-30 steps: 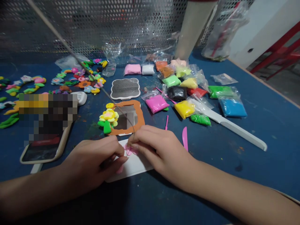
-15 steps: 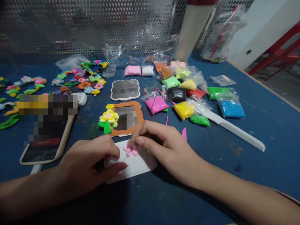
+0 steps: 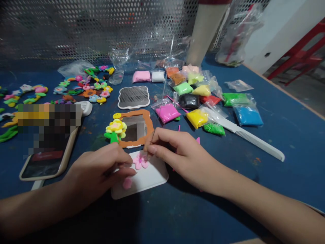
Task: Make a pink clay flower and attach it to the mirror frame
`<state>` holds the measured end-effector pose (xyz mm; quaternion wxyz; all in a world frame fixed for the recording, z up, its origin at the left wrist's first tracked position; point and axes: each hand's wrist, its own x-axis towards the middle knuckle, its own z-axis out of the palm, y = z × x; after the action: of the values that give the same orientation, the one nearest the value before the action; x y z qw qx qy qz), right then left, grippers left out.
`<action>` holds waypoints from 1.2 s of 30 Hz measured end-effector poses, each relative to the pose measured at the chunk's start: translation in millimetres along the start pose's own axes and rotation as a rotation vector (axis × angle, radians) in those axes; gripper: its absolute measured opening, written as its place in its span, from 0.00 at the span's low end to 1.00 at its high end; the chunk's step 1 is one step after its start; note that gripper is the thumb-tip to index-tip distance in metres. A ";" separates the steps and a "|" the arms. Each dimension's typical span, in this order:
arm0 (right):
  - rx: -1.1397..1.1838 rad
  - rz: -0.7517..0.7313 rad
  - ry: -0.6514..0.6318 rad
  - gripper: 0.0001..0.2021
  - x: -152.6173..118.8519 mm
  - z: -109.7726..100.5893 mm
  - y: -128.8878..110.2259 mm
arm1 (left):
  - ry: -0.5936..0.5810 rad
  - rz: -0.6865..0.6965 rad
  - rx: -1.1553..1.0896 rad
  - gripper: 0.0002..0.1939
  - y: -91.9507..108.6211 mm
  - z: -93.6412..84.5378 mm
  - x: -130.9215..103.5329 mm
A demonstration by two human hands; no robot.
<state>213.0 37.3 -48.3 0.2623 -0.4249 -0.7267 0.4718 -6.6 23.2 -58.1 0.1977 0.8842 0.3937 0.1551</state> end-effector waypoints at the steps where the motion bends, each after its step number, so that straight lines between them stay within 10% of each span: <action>1: 0.014 0.002 -0.005 0.09 0.1 0.7 -0.1 | 0.003 0.006 -0.009 0.06 0.4 -0.7 0.3; 16: -0.093 -0.189 0.109 0.07 -5.4 -0.1 -11.9 | 0.257 -0.007 -0.111 0.06 22.1 -27.2 24.3; 25: -0.408 -0.300 0.130 0.05 -5.5 0.9 -19.8 | 0.207 0.072 -0.180 0.06 42.3 -39.7 59.2; 36: -0.355 -0.136 0.006 0.04 -11.9 -3.4 -16.0 | 0.248 -0.275 -0.667 0.10 26.3 -38.0 41.5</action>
<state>215.7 25.5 -32.2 0.2166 -0.4158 -0.8247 0.3164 20.4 47.2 -7.6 0.4445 0.6848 0.4576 0.3524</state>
